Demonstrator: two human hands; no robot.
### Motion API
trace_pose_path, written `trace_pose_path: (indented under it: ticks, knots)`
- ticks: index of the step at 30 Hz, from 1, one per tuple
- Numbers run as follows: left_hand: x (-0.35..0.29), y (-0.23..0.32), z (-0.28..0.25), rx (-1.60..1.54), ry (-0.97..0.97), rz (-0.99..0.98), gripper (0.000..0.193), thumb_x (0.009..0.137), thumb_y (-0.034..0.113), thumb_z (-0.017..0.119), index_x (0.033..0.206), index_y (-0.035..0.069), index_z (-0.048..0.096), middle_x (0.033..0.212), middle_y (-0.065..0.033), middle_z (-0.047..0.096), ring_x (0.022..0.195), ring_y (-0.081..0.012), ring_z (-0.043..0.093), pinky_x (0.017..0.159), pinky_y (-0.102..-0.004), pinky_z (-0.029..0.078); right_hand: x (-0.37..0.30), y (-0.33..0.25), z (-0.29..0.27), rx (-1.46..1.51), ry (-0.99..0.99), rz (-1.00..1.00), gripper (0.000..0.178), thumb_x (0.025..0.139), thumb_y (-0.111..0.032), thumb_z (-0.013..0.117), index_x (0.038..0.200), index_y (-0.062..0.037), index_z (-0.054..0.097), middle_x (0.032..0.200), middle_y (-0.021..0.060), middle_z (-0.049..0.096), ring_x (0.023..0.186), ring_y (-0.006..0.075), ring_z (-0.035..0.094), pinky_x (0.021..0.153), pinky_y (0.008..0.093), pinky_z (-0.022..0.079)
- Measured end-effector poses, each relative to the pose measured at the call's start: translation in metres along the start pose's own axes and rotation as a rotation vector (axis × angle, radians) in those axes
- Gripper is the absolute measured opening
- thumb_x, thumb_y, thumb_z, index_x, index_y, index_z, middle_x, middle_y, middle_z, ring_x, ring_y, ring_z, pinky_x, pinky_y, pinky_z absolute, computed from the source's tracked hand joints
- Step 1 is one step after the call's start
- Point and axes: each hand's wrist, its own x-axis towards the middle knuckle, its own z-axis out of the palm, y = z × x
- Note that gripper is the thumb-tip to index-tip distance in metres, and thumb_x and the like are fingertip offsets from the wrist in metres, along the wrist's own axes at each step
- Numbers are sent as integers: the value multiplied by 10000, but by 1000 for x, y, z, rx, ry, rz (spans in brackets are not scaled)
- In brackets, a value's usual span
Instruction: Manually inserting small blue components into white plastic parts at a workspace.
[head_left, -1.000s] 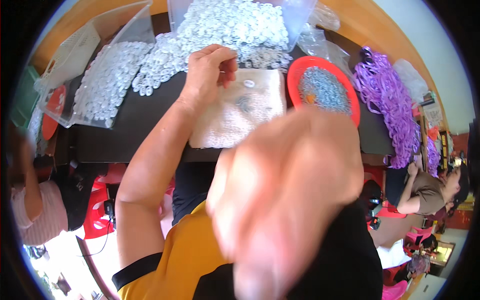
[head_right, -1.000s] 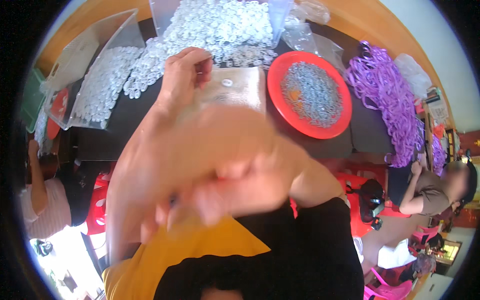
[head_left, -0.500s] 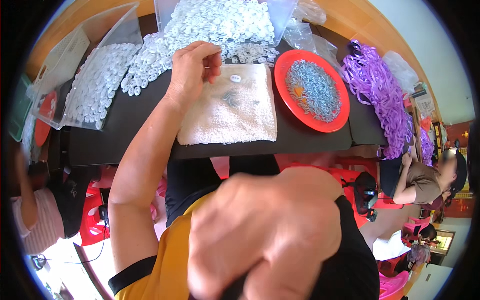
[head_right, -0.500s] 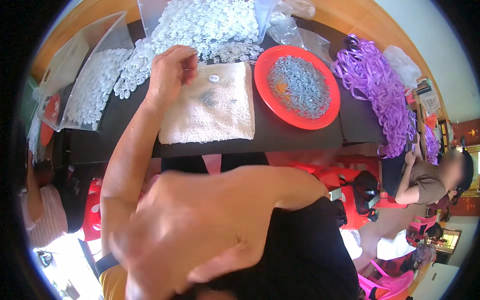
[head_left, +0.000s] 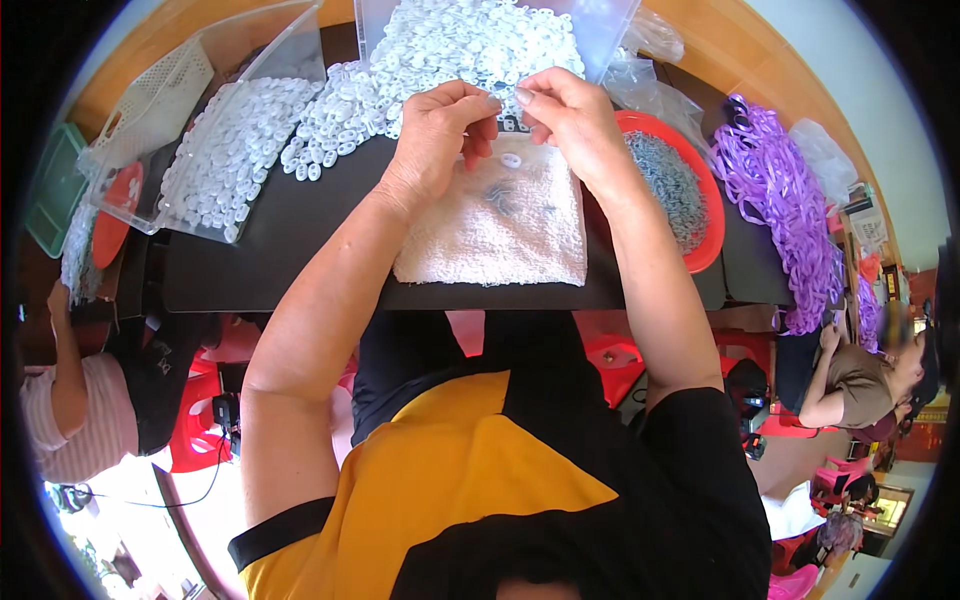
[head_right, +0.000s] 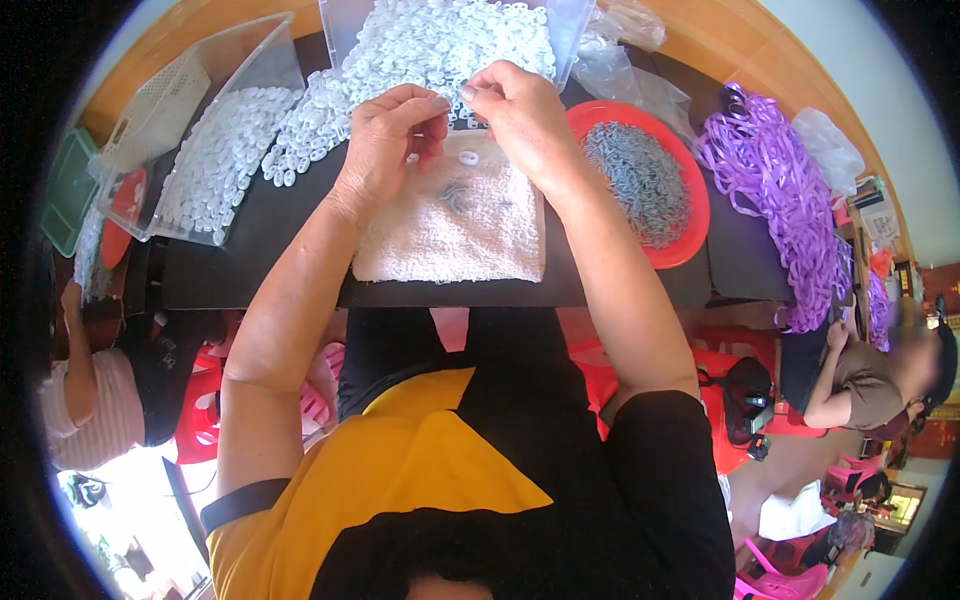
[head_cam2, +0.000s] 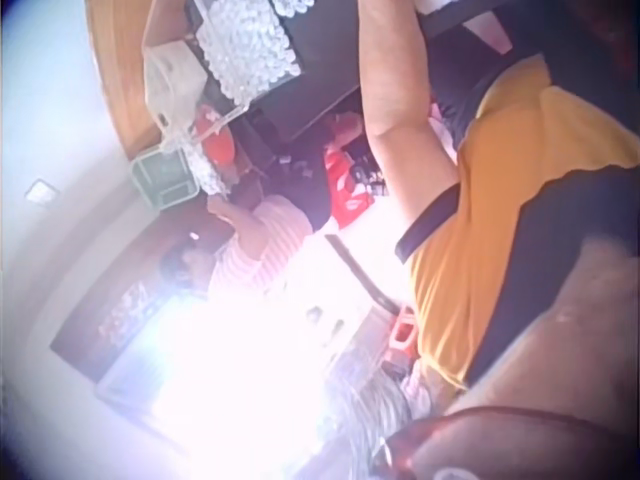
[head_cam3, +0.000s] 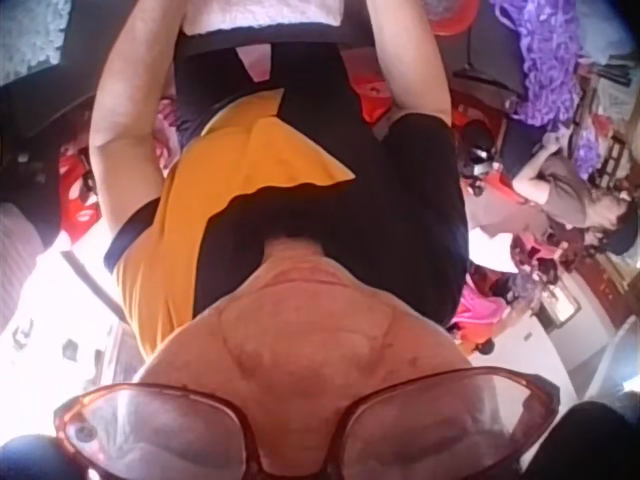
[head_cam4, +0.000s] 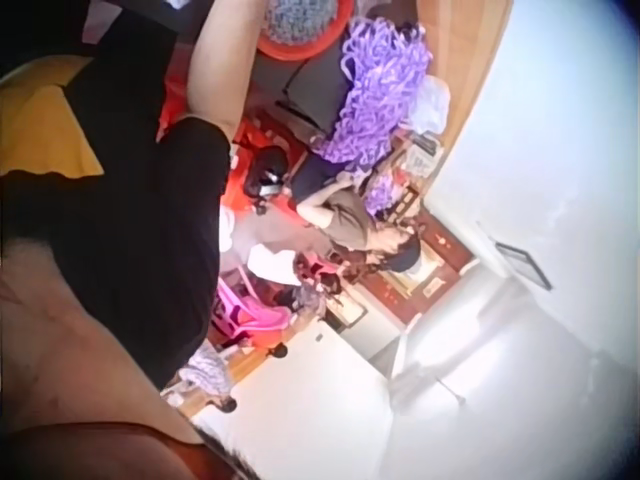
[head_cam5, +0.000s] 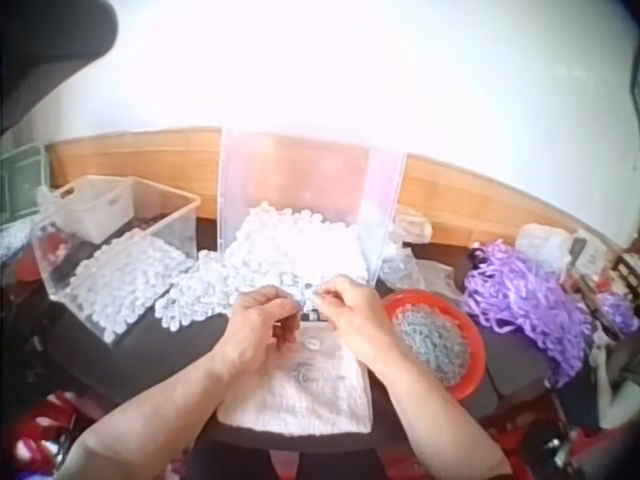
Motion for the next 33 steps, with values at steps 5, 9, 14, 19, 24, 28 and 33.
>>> trace_pose_path:
  ticks: [5,9,14,19,24,28,33]
  knots:
    - [-1,2,3,11,-4,14,136,850,136,619,809,7,612,647,-45,588,517,-111,519,449,-252,398,6,10,6,121,-32,-61,122,858,-90,603,894,21,637,703,53,621,578,105,553,534,266,450]
    - [-2,1,3,57,-21,11,133,853,137,615,815,10,610,647,-38,578,512,-104,509,444,-250,394,6,15,5,103,-35,-103,100,856,-71,594,861,20,635,684,48,616,569,102,553,533,262,449]
    - [-3,1,5,66,30,-43,140,851,137,610,841,-2,621,676,-41,569,514,-123,491,445,-256,375,2,13,6,141,21,28,102,836,-97,619,873,-9,657,679,73,639,576,165,596,550,301,468]
    - [6,-1,-9,-63,234,-29,126,818,139,619,757,31,604,641,-48,567,503,-137,502,436,-273,370,-7,29,8,-546,-36,-186,114,809,-180,610,846,-92,673,805,135,668,775,345,646,663,448,487]
    - [5,-3,-8,-100,241,-24,115,804,124,625,742,32,597,634,-50,570,493,-139,506,422,-275,365,-19,12,8,-813,-177,-218,116,789,-158,655,856,-65,668,797,134,653,805,341,630,715,423,472]
    - [3,-5,-6,-55,231,-19,117,801,128,625,752,25,602,629,-48,567,482,-134,500,416,-264,370,-15,15,2,-799,-235,-198,105,793,-157,642,847,-74,678,794,132,665,791,332,640,704,422,477]
    - [3,-4,-1,2,224,6,128,808,124,610,749,11,598,598,-41,555,454,-112,486,378,-258,358,28,29,-9,-732,30,-246,118,803,-199,641,853,-105,691,761,129,673,760,330,646,676,433,482]
